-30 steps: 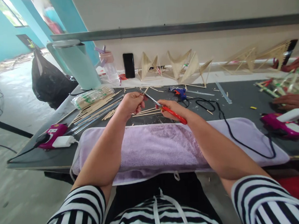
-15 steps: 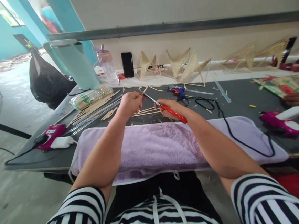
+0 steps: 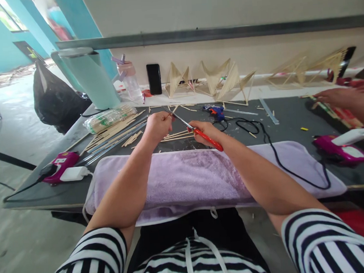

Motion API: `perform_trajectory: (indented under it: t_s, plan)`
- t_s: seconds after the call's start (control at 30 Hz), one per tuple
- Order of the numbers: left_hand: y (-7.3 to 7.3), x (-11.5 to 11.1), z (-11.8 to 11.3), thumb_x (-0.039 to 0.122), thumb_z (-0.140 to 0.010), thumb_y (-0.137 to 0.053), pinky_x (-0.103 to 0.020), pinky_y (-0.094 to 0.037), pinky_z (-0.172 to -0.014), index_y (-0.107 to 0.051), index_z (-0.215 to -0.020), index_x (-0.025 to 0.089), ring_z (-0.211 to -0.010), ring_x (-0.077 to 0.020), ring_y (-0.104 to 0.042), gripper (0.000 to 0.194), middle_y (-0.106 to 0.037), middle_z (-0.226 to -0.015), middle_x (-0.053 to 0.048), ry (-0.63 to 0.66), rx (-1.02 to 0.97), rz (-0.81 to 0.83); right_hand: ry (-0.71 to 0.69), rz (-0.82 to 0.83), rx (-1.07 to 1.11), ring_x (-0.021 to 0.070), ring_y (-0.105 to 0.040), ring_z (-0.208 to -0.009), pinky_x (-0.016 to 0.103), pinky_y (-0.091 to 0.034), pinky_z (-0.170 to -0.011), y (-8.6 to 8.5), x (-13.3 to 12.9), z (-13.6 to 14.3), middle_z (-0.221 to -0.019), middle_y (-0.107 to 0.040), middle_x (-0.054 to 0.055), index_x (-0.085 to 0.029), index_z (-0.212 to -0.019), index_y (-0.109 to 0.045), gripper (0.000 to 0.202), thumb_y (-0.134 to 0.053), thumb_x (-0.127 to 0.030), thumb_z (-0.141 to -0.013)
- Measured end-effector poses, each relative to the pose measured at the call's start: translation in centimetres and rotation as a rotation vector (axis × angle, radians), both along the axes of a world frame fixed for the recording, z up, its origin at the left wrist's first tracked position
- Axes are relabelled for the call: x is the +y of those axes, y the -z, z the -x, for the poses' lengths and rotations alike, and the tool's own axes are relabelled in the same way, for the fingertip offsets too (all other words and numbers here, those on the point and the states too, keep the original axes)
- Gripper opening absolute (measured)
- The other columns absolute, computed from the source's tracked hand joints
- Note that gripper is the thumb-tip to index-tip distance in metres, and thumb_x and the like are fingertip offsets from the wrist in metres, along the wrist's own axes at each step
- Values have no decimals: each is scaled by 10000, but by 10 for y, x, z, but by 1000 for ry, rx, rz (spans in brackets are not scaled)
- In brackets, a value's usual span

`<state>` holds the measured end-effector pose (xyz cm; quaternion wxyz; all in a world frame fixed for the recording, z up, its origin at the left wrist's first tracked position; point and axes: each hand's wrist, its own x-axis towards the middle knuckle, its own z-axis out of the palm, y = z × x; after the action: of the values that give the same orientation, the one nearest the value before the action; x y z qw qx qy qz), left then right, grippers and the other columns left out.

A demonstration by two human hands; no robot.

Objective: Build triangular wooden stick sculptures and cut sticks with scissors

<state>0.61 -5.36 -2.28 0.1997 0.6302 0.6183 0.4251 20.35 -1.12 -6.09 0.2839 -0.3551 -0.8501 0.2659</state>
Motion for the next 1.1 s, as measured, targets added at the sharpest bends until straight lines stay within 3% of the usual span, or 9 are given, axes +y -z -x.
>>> perform_trajectory:
  t_s: [0.23,0.4,0.53,0.7,0.9,1.1]
  plan:
    - [-9,-5,-2,252,-837,-458,-169,-265,-365,-607,-780,153,-342,-51,-378,188,-534,-505,35,66,-231,157,-31,46,-36,121,-446,-548,232,-326,-548,-1,4,-3,-628,-507,-48,-205,-850,-577,333,-443,-164,-548]
    - [-16,-9,-4,214,-842,-469,-164,-231,-349,-592,-786,143,-326,-39,-351,153,-518,-504,35,95,-356,219,-28,83,-88,118,-449,-524,228,-319,-530,-8,2,-4,-601,-512,-54,-204,-898,-579,372,-439,-145,-559]
    - [-11,-6,-2,227,-809,-470,-162,-246,-352,-615,-770,137,-336,-44,-365,175,-530,-503,30,84,-286,153,-12,69,-112,114,-450,-516,230,-312,-528,-8,1,-5,-606,-526,-52,-204,-934,-587,381,-450,-144,-584]
    - [-4,-1,-1,245,-781,-448,-171,-280,-382,-646,-758,155,-352,-62,-397,218,-548,-487,32,25,-103,62,-33,166,-89,108,-411,-457,226,-288,-480,-6,1,-7,-584,-506,-62,-220,-987,-571,359,-440,-191,-653]
    - [-7,-5,-4,212,-757,-451,-190,-328,-463,-621,-587,168,-456,-91,-451,245,-550,-482,14,-43,117,-25,-19,102,-113,118,-450,-511,232,-321,-528,-10,0,-7,-618,-539,-45,-212,-933,-588,383,-451,-142,-582]
    - [-8,-7,-5,209,-771,-460,-203,-350,-519,-586,-526,173,-512,-108,-480,278,-543,-486,9,-65,169,-43,-14,88,-79,133,-472,-566,237,-344,-561,-7,2,-6,-628,-536,-34,-201,-884,-594,359,-457,-141,-557]
